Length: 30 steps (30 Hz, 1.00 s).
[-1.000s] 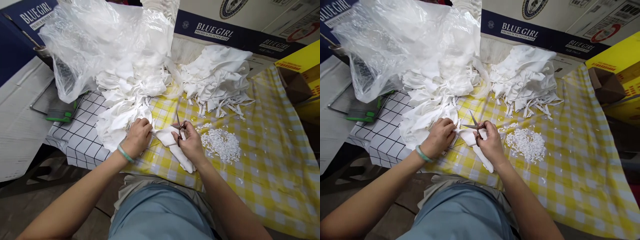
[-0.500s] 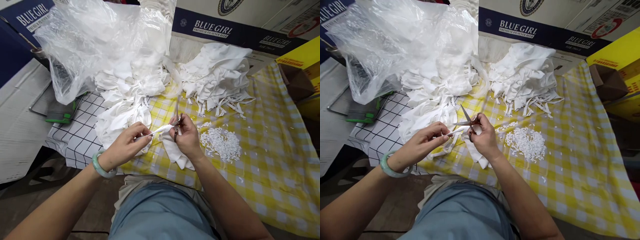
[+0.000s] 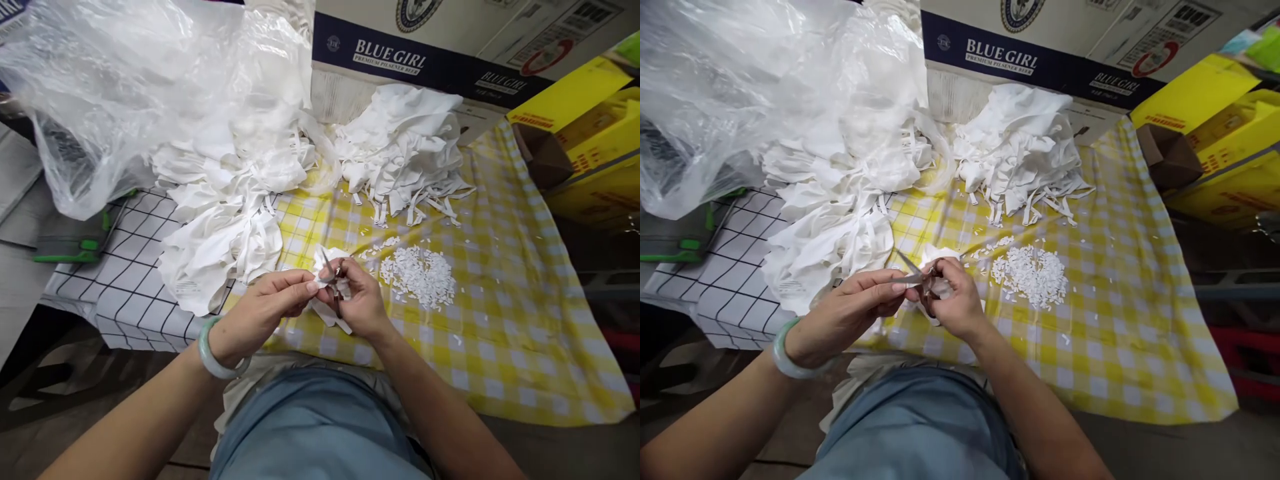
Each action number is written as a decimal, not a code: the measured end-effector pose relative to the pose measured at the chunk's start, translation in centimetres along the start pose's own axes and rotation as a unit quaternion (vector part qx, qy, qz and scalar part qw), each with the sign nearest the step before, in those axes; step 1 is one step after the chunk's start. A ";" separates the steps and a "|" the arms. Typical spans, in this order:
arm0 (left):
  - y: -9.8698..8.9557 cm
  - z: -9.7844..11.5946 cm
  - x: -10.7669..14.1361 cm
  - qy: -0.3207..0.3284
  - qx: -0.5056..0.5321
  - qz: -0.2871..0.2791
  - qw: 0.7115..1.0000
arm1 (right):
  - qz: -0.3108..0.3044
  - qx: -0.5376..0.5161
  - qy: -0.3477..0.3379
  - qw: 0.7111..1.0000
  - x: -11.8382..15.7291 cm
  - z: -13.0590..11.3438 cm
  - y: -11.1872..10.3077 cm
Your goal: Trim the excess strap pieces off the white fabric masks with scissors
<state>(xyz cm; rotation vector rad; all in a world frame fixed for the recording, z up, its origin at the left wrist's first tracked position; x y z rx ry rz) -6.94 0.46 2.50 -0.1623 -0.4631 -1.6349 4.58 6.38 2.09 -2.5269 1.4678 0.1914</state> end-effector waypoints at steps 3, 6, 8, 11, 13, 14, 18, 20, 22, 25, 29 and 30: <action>1.2 2.5 -0.3 0.139 -0.048 0.031 0.989 | 0.048 -0.122 0.109 0.985 1.1 2.8 0.8; 2.2 2.9 -1.0 0.187 0.007 0.051 0.981 | 0.038 -0.188 0.165 0.967 1.9 3.9 1.4; 2.3 1.9 -1.7 0.169 0.054 0.073 0.981 | 0.014 -0.158 0.172 0.972 2.2 3.7 0.7; 2.3 0.9 -2.2 0.158 0.034 0.124 0.979 | -0.010 0.016 0.134 0.991 2.4 2.0 -2.4; 2.6 0.8 -2.2 0.174 -0.021 0.143 0.974 | -0.022 0.156 0.087 0.984 2.5 0.3 -4.3; 2.9 1.0 -2.1 0.185 -0.049 0.145 0.971 | -0.033 0.210 0.065 0.975 2.5 -0.4 -4.9; 4.1 1.6 -2.0 0.233 -0.132 0.135 0.954 | -0.089 0.306 0.028 0.947 3.2 -1.5 -5.3; 4.5 1.7 -2.0 0.244 -0.154 0.128 0.949 | -0.103 0.320 0.040 0.941 3.6 -1.2 -5.4; 4.8 1.7 -2.0 0.249 -0.167 0.124 0.946 | -0.108 0.328 0.050 0.937 3.9 -0.9 -5.6; 5.0 1.7 -2.0 0.256 -0.182 0.122 0.941 | -0.110 0.333 0.049 0.935 3.9 -0.9 -5.9; 5.2 1.4 -2.1 0.251 -0.183 0.113 0.944 | -0.110 0.325 0.035 0.939 3.8 -1.1 -6.1; 5.3 1.3 -2.1 0.250 -0.184 0.112 0.944 | -0.108 0.323 0.032 0.940 3.7 -1.2 -6.1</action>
Point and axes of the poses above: each hand's wrist, its own x-axis away from the middle knuckle, its own y-axis out of the palm, z = x × y, the point moved 9 cm from there along -x, towards the middle knuckle, and after that the axes turned 6 degrees about -y, right-handed, at the moved point
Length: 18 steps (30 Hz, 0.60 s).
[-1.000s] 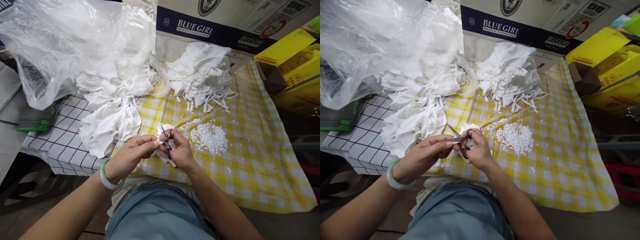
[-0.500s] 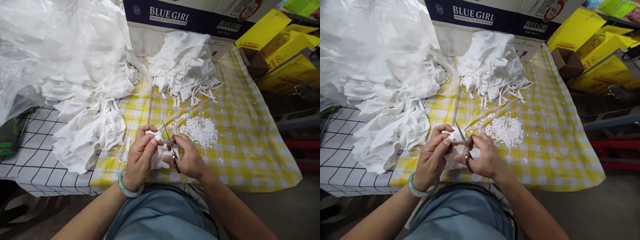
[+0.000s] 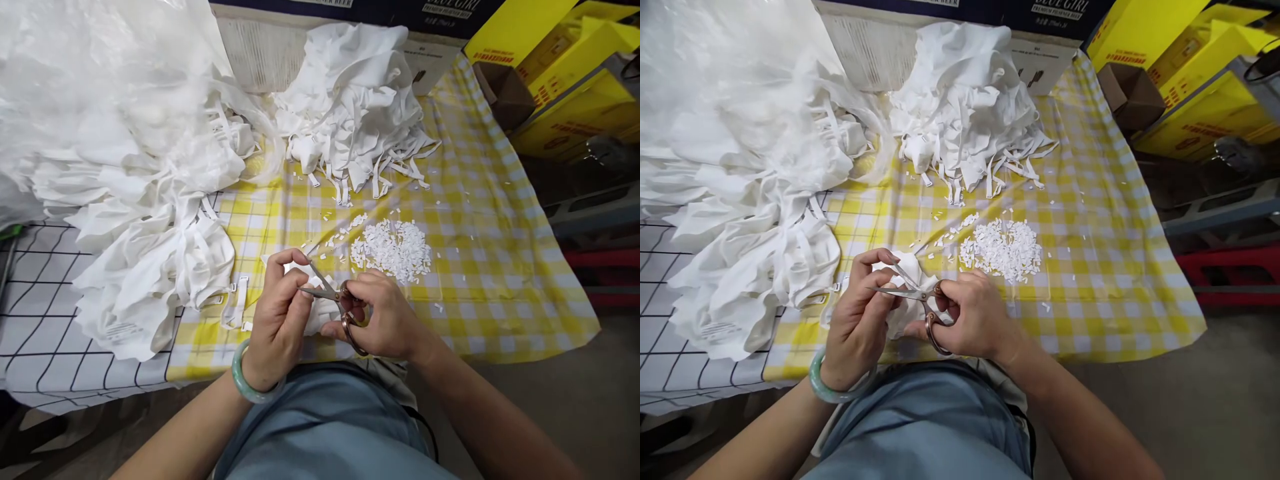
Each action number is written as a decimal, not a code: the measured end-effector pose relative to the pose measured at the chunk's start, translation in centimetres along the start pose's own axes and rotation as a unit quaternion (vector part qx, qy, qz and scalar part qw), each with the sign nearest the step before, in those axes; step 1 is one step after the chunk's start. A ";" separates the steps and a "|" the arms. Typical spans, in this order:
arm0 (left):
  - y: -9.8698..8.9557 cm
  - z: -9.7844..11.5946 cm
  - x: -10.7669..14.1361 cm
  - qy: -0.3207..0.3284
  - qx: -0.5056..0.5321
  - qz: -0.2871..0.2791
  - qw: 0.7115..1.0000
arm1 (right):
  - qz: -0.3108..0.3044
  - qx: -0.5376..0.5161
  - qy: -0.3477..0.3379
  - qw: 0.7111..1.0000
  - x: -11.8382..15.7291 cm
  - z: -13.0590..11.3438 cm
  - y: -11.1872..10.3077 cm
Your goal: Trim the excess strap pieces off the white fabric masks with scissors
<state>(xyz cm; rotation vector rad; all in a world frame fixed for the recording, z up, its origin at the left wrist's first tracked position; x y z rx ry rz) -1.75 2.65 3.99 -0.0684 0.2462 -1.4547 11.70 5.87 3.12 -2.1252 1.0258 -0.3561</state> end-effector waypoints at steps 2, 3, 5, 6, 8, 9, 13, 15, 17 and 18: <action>0.1 -0.2 0.0 -0.002 -0.004 -0.003 1.000 | 0.005 -0.002 -0.005 1.000 -0.1 -0.1 -0.1; 0.2 -0.2 0.0 -0.002 -0.005 -0.004 1.000 | 0.007 -0.002 -0.006 1.000 -0.1 -0.1 -0.1; 0.3 -0.2 0.0 -0.001 -0.004 -0.006 1.000 | 0.009 -0.002 -0.008 1.000 -0.1 -0.1 -0.1; 0.3 -0.1 0.0 0.002 -0.002 -0.007 1.000 | 0.011 -0.001 -0.008 1.000 -0.1 -0.1 -0.1; 0.4 0.2 0.0 0.011 0.001 -0.012 1.000 | 0.015 0.000 -0.008 1.000 -0.1 -0.1 -0.2; 0.4 0.3 0.0 0.017 0.001 -0.015 1.000 | 0.017 0.001 -0.009 1.000 -0.1 -0.1 -0.2; 0.6 0.7 0.0 0.025 -0.002 -0.019 1.000 | 0.019 -0.003 -0.008 1.000 -0.3 -0.2 -0.2; 0.6 0.6 0.0 0.020 -0.002 -0.017 1.000 | 0.016 -0.002 -0.006 1.000 -0.4 -0.2 -0.1; 0.6 0.4 0.1 0.012 -0.005 -0.016 1.000 | 0.015 -0.001 -0.002 1.000 -0.3 -0.2 -0.1; 0.6 0.2 0.1 0.006 -0.008 -0.016 1.000 | 0.017 -0.002 -0.001 1.000 -0.3 -0.2 -0.1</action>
Point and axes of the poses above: each hand's wrist, its own x-axis away from the middle knuckle, its own y-axis out of the palm, z = x × y, the point moved 9 cm from there along -x, towards the middle knuckle, and after that the axes turned 6 degrees about -y, right-handed, at the moved point
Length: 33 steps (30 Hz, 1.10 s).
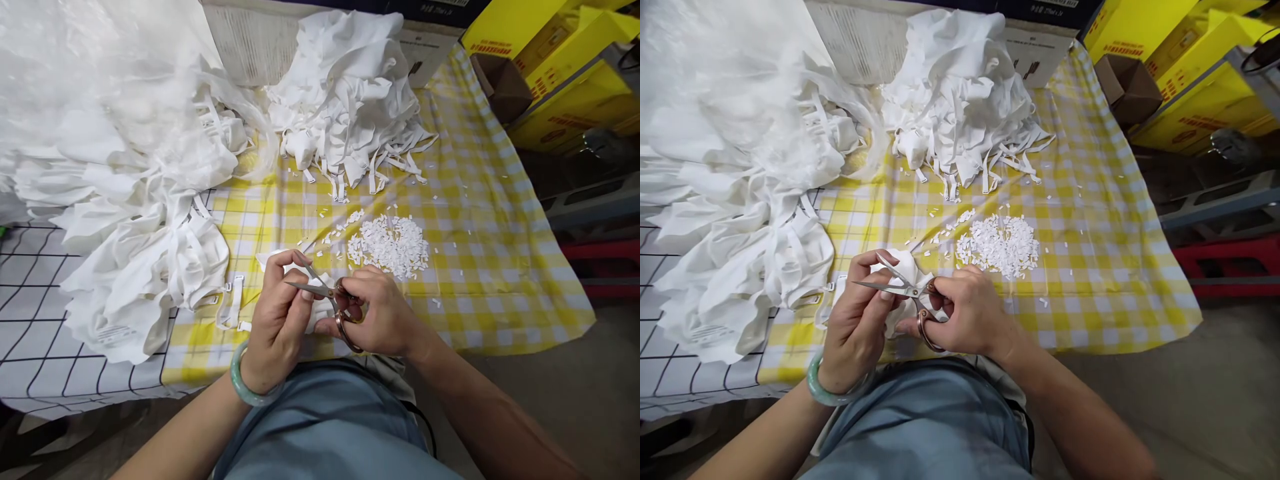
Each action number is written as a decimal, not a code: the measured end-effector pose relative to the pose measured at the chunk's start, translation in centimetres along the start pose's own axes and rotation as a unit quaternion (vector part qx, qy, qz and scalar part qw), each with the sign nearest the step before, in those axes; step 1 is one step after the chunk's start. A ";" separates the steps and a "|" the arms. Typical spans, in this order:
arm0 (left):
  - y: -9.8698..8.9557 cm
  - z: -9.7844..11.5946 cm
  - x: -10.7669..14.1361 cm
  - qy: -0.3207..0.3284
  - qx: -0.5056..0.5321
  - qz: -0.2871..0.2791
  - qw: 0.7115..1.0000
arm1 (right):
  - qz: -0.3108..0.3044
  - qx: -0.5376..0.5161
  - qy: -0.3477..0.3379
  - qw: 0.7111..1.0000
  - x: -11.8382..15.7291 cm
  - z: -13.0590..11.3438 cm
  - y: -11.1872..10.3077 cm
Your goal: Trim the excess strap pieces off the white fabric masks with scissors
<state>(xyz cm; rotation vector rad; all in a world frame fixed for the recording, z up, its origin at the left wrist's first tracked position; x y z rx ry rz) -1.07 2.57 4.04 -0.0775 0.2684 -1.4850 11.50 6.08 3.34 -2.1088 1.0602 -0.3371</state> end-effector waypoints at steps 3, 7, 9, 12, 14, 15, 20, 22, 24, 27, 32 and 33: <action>0.0 -0.4 0.1 -0.012 0.000 0.003 1.000 | 0.006 -0.004 0.002 1.000 0.1 0.1 -0.1; 0.2 -0.5 0.1 -0.017 0.016 -0.002 1.000 | 0.006 -0.007 -0.005 1.000 0.3 0.2 0.0; 0.3 -0.4 -0.1 -0.014 0.009 -0.006 1.000 | 0.005 -0.016 -0.005 1.000 0.4 0.3 0.0; 1.0 -0.1 -0.5 -0.009 0.003 -0.020 1.000 | 0.013 -0.025 0.006 1.000 0.7 0.7 -0.5; 1.7 -0.1 -1.0 -0.015 0.007 -0.034 0.999 | 0.021 -0.026 0.022 0.999 1.2 1.3 -0.9; 2.1 -0.1 -1.3 -0.018 0.009 -0.041 0.999 | 0.025 -0.026 0.031 0.999 1.5 1.6 -1.2; 4.8 0.2 -2.3 -0.005 0.003 -0.086 0.996 | 0.036 -0.035 0.090 0.995 3.5 3.9 -1.9; 5.8 -0.2 -2.6 -0.017 0.009 -0.101 0.995 | 0.045 -0.042 0.123 0.991 4.4 5.0 -2.0; 6.5 -0.9 -2.7 -0.043 0.022 -0.109 0.993 | 0.055 -0.073 0.162 0.983 5.3 6.3 -2.0; 6.7 -1.8 -2.8 -0.081 0.043 -0.112 0.989 | 0.070 -0.147 0.204 0.965 6.1 7.7 -2.0; 3.6 -1.8 -2.3 -0.080 0.024 -0.088 0.993 | 0.094 -0.137 0.159 0.973 5.0 6.1 -1.5; 2.1 -1.6 -1.9 -0.066 -0.009 -0.068 0.995 | 0.085 -0.123 0.146 0.978 4.7 5.4 -0.6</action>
Point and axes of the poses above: each hand's wrist, its own x-axis away from the middle knuckle, its own y-axis out of the palm, z = x × y, the point moved 9 cm from there along -x, towards the middle knuckle, and after that the axes turned 6 degrees about -y, right-handed, at the moved point
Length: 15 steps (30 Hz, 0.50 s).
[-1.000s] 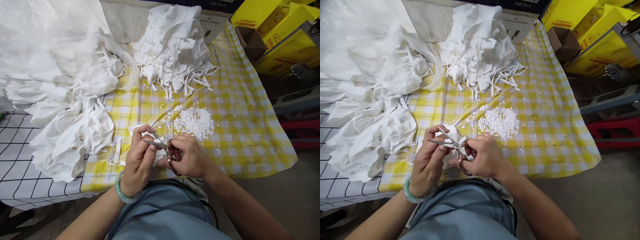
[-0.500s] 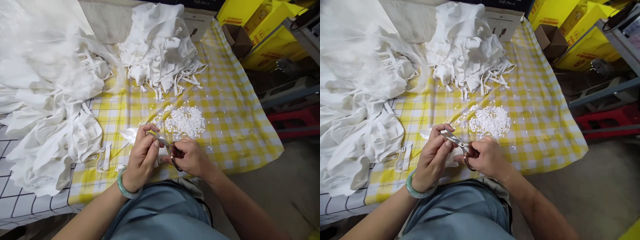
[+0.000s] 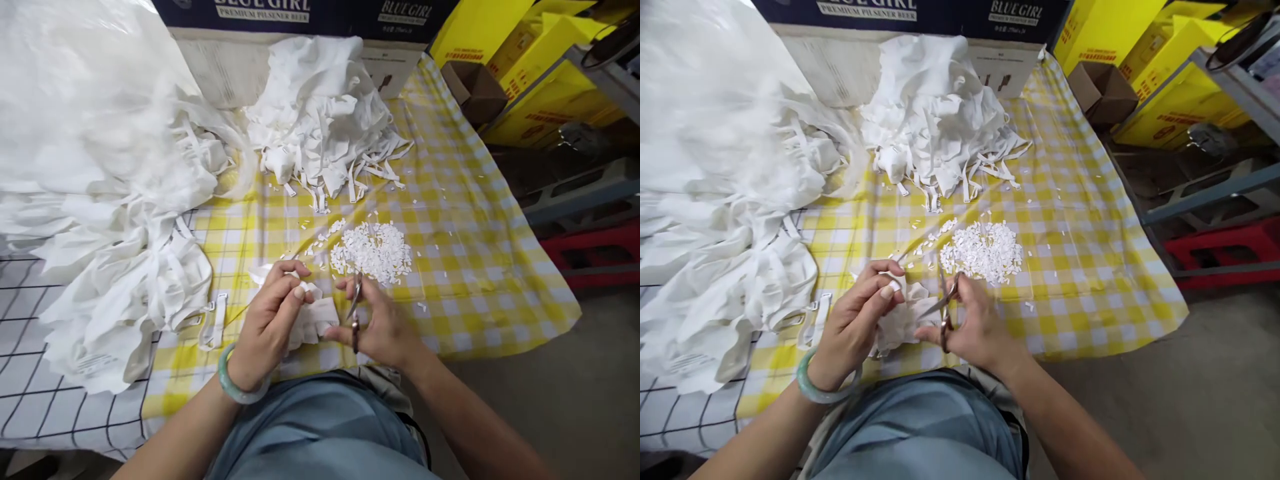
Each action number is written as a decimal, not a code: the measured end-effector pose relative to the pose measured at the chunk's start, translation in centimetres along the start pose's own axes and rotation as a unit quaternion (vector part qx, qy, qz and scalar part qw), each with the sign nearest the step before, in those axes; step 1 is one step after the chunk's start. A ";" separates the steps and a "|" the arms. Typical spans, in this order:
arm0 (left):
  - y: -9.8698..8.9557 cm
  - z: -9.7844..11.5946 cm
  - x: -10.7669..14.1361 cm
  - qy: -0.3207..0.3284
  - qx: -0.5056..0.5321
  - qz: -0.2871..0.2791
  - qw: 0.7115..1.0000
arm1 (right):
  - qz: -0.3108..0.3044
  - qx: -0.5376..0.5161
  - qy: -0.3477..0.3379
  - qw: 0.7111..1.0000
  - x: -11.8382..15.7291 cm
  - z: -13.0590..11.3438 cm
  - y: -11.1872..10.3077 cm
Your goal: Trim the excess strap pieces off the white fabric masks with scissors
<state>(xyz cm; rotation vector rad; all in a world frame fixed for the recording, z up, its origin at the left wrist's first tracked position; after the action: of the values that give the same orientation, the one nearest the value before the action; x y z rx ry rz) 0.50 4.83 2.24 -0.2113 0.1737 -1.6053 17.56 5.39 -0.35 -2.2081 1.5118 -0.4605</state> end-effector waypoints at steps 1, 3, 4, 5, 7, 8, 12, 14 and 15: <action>-1.5 0.1 0.8 0.012 -0.039 0.027 0.999 | -0.014 0.012 -0.015 1.000 0.1 -0.6 1.3; -4.5 0.2 2.4 0.017 -0.100 0.074 0.992 | -0.046 0.019 -0.040 0.998 0.4 -1.7 4.1; -5.7 0.1 3.0 0.007 -0.111 0.082 0.990 | -0.059 0.009 -0.046 0.997 0.4 -2.2 5.3; -6.7 0.1 3.3 -0.005 -0.108 0.079 0.991 | -0.064 -0.011 -0.050 0.997 0.2 -2.6 6.1; -8.1 1.1 2.7 -0.009 -0.084 0.067 0.994 | -0.052 -0.087 -0.050 0.994 -1.2 -3.6 6.2; -8.7 2.2 1.8 0.007 -0.076 0.067 0.995 | -0.037 -0.137 -0.054 0.988 -2.4 -4.4 5.5; -10.1 9.8 -6.2 0.111 -0.061 0.101 0.987 | 0.075 -0.240 -0.132 0.959 -10.8 -9.7 -2.3; -10.4 13.3 -11.7 0.130 -0.037 0.124 0.983 | 0.168 -0.184 -0.207 0.946 -15.8 -13.4 -8.1; -10.5 14.8 -14.3 0.150 -0.021 0.135 0.979 | 0.223 -0.149 -0.230 0.935 -18.1 -14.7 -11.0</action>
<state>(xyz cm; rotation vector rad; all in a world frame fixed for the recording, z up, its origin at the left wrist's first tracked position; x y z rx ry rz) -5.51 19.82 18.75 0.0232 0.4510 -1.3557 12.64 23.48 17.34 -1.8911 1.8110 0.4264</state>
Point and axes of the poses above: each hand's wrist, its own x-axis away from the middle knuckle, its own y-axis out of the palm, z = x × y, the point moved 9 cm from there along -x, towards the middle knuckle, and after that the axes turned 6 degrees about -y, right-handed, at the moved point
